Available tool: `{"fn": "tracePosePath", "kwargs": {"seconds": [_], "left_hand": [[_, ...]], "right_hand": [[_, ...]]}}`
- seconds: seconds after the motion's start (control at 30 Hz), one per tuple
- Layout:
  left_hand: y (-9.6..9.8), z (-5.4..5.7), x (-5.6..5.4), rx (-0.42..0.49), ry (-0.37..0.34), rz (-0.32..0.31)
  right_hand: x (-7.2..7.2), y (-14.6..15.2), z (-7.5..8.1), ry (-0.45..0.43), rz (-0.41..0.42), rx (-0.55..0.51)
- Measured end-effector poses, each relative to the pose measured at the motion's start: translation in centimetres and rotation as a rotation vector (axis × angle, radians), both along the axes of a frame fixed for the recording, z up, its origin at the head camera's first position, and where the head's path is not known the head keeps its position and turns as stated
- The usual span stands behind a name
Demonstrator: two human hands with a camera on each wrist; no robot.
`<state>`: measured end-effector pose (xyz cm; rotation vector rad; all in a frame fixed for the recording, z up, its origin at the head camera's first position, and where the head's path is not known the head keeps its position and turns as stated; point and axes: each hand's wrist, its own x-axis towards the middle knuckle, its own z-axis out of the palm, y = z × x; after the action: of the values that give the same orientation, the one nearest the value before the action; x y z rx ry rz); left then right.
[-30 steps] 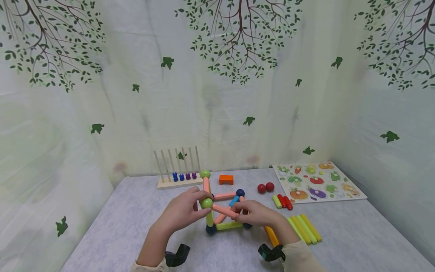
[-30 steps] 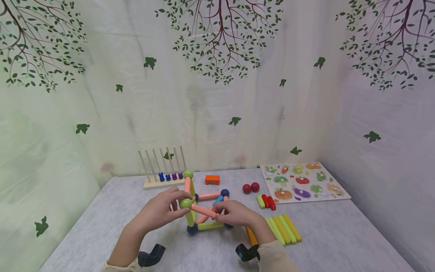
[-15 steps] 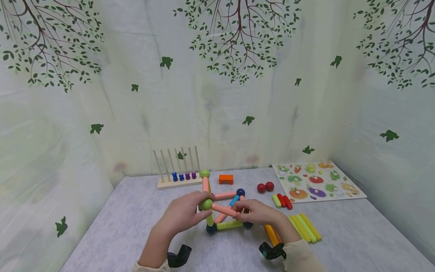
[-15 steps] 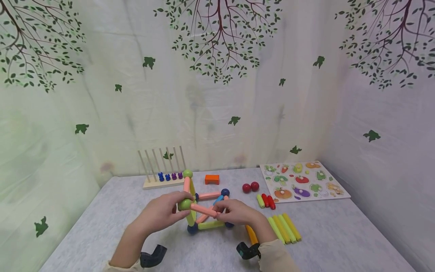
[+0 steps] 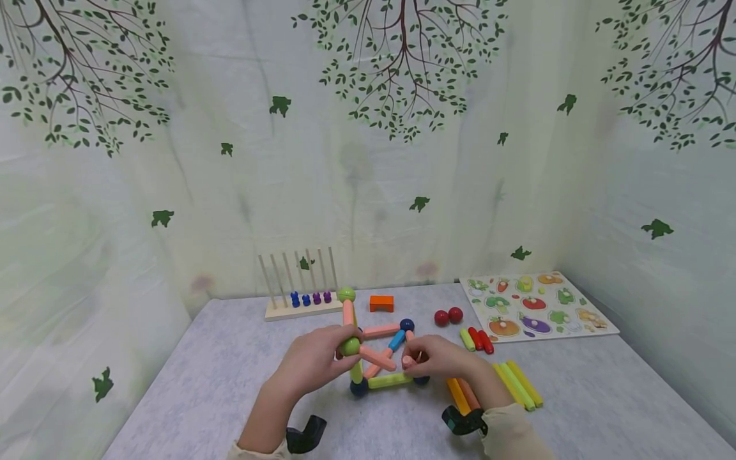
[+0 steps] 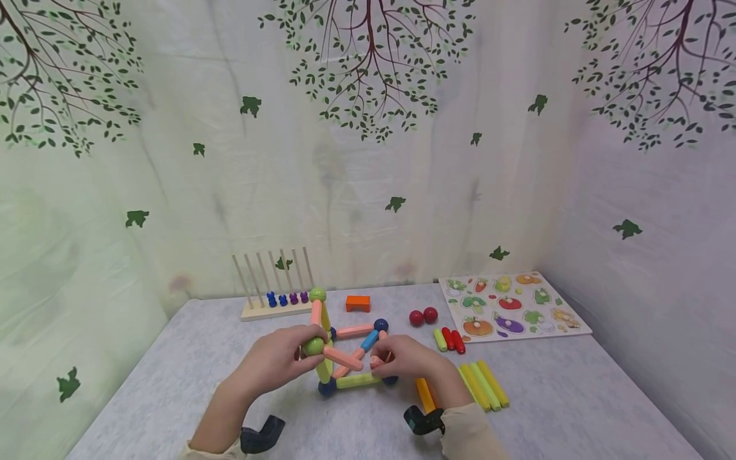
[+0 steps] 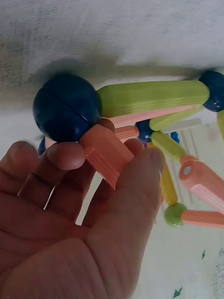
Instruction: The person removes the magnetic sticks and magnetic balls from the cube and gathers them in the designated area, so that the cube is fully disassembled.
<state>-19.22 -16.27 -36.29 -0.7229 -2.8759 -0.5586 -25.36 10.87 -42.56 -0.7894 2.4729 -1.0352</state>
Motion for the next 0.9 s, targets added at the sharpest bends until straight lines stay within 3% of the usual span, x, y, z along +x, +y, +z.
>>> {"fn": "tracePosePath", "kwargs": {"seconds": [0.2,0.5,0.73,0.9], "left_hand": [[0.0,-0.1,0.1,0.005,-0.009,-0.010],[0.3,-0.1,0.0,-0.024,-0.020,-0.003],[0.3,-0.1,0.0,-0.011,-0.012,-0.006],[0.3,-0.2,0.0,-0.018,-0.009,-0.001]], "right_hand": [[0.0,0.5,-0.1,-0.053,-0.066,-0.001],[0.2,0.7,-0.2,-0.106,-0.080,-0.022],[0.5,0.9,0.6,-0.071,-0.062,-0.022],[0.5,1.5,1.6,0.025,-0.071,0.009]]}}
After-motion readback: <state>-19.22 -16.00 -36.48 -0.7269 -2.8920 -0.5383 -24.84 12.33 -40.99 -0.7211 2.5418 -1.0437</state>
